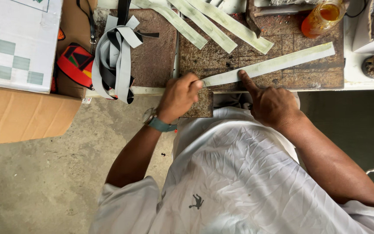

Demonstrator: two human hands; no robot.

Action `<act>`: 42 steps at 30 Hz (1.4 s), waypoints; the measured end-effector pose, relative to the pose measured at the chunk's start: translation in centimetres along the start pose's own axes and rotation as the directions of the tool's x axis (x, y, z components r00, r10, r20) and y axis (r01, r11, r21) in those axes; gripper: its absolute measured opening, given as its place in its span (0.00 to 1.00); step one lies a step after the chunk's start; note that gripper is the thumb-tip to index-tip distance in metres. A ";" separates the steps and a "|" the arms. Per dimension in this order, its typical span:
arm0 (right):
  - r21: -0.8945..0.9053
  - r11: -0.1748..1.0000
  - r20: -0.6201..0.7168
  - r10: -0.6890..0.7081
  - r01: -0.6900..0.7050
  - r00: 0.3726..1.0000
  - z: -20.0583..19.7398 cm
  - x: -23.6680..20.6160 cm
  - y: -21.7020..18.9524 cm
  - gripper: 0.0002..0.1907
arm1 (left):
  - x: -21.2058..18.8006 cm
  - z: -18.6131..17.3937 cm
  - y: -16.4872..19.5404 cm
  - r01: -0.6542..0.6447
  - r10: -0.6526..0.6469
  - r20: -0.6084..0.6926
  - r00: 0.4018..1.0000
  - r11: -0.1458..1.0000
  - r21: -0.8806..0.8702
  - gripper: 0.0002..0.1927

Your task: The person picks up white elastic straps one at a time, applies a liquid adhesive from a jar to the strap end, and folds and presses the end over to bond it, setting finished straps on the workbench with other completed straps.

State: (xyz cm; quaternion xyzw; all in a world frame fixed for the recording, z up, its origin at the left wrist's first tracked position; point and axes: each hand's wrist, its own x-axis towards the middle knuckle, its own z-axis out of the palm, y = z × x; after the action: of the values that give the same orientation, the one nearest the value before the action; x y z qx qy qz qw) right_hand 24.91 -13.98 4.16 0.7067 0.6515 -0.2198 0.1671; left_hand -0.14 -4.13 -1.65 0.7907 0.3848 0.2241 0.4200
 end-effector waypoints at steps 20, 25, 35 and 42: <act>0.001 0.999 0.034 0.038 -0.038 0.999 1.3 0.3 0.7 0.49 | -10.0 -5.1 -1.2 0.469 -0.355 -0.313 0.881 0.568 0.677 0.24; 0.149 0.989 -0.087 -0.003 0.016 0.996 1.3 0.1 2.1 0.46 | -6.5 -3.9 1.8 0.190 -0.079 -0.329 0.941 0.928 0.321 0.14; 0.132 0.991 -0.048 0.020 -0.014 0.999 0.9 0.2 1.6 0.46 | -6.6 -3.6 -1.3 0.014 0.095 -0.291 0.952 0.935 0.354 0.14; 0.153 0.987 -0.169 -0.031 0.057 0.985 1.2 0.6 1.6 0.49 | 1.1 -6.6 2.8 0.040 -0.106 0.050 0.993 0.706 0.707 0.18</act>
State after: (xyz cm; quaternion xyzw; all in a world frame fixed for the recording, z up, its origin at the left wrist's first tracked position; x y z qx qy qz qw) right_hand 26.40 -14.27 2.79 0.7189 0.6592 -0.2144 0.0512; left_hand -2.80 -0.95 4.31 0.8842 0.4534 0.0094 0.1115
